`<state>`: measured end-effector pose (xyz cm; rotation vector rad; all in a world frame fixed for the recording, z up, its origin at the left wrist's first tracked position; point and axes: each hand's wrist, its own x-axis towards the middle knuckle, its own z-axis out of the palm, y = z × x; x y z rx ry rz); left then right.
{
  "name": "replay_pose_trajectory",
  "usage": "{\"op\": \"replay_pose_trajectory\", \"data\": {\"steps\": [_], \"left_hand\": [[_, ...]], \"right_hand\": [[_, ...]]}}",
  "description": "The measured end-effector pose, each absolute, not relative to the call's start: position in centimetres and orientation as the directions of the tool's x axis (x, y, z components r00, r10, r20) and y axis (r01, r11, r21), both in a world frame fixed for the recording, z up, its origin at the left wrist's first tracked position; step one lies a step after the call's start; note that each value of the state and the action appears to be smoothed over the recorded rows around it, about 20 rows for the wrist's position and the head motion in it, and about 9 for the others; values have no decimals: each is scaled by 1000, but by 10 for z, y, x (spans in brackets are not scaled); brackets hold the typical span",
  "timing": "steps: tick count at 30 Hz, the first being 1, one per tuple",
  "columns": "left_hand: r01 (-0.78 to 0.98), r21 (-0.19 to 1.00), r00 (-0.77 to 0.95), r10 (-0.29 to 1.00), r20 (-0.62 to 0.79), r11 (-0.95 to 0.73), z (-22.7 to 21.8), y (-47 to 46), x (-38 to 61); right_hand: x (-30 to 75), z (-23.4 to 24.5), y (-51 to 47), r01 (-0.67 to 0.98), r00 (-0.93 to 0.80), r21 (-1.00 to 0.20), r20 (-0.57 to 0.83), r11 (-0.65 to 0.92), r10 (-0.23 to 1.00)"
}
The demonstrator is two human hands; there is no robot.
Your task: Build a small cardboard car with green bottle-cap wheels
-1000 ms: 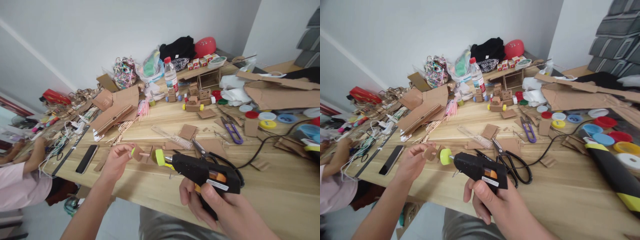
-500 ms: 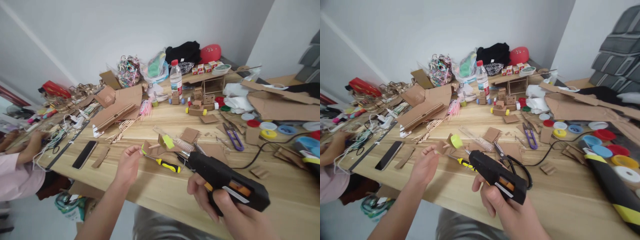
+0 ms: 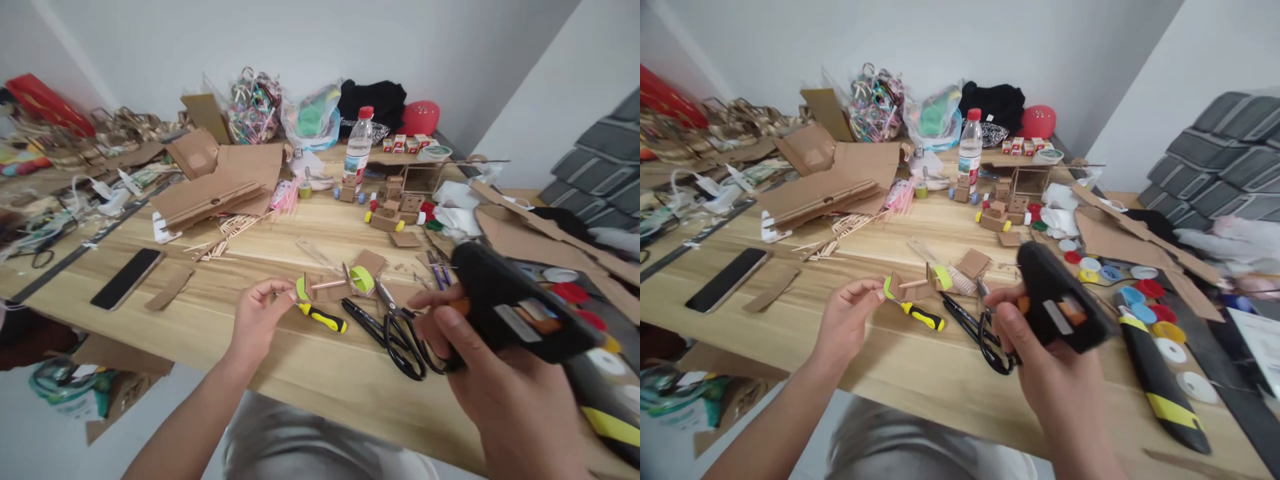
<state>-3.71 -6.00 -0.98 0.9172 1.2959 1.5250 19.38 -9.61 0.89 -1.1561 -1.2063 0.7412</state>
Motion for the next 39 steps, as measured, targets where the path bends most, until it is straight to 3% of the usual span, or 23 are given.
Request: {"op": "replay_pose_trajectory", "data": {"steps": [4, 10, 14, 20, 39], "left_hand": [[-145, 989, -313, 950, -23, -24, -14, -63, -40], [-105, 994, -356, 934, -2, -38, -20, -67, -40], [-74, 993, -391, 919, 52, -88, -20, -71, -35], [-49, 986, -404, 906, 127, -160, -20, -74, -30], [-63, 978, -408, 900, 156, -198, -19, -77, -26]], "right_hand": [[181, 5, -104, 65, 105, -948, 316, 310, 943], [172, -13, -132, 459, 19, -800, 443, 386, 896], [156, -28, -139, 586, 45, -719, 489, 374, 871], [143, -34, -139, 662, 23, -672, 463, 333, 886], [129, -31, -144, 713, 93, -642, 485, 282, 869]]}}
